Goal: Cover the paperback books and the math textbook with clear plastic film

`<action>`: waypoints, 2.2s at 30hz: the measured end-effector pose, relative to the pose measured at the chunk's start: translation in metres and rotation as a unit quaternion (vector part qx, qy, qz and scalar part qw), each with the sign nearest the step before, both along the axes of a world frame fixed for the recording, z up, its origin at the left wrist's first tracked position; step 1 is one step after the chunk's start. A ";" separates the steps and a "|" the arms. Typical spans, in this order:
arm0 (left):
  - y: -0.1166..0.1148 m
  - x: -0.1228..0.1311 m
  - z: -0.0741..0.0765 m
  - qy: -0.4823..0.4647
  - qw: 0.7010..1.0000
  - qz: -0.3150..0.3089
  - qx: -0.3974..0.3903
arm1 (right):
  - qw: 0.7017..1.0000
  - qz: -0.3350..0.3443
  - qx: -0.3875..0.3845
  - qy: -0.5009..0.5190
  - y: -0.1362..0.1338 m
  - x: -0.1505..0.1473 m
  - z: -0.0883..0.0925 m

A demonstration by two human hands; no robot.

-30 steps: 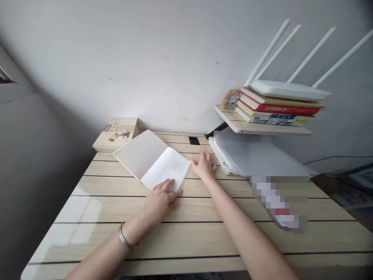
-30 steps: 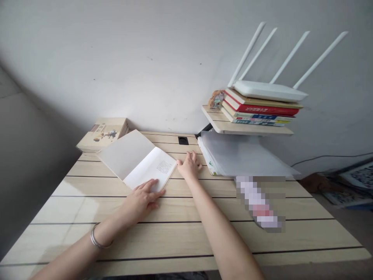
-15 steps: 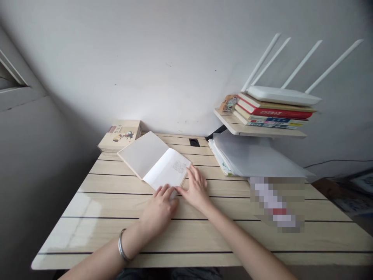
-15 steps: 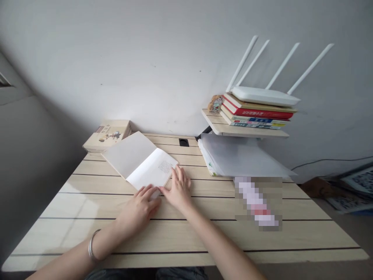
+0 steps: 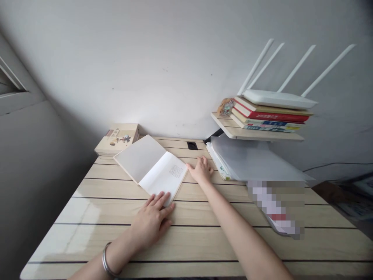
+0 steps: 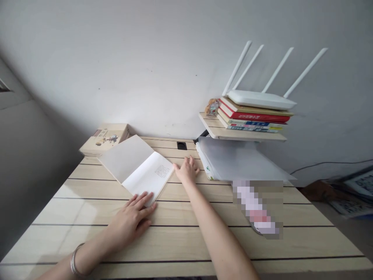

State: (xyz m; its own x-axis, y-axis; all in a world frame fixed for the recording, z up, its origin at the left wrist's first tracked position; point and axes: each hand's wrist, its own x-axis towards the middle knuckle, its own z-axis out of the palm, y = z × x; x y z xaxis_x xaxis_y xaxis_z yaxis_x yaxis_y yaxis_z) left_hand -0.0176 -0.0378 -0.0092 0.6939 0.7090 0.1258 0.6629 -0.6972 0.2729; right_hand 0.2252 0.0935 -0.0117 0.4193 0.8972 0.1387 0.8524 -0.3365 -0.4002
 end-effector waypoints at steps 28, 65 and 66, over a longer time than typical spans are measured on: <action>0.057 -0.030 0.037 -0.402 0.901 0.161 0.007 | 0.886 0.463 0.019 -0.016 -0.159 -0.054 0.008; -0.009 0.006 0.016 0.034 0.990 -0.059 0.126 | 0.938 0.342 0.047 -0.032 -0.058 0.014 0.000; -0.003 0.004 0.020 -0.006 0.993 -0.049 0.104 | 0.948 0.313 0.050 -0.001 -0.050 0.018 0.000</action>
State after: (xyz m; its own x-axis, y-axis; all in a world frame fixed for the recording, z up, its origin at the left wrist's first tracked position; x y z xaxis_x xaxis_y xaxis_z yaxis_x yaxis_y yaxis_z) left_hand -0.0134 -0.0406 0.0109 0.7557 0.5962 0.2711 0.5873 -0.8001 0.1223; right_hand 0.2430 0.0437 -0.0116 -0.1923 0.9524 0.2367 0.8731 0.2761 -0.4018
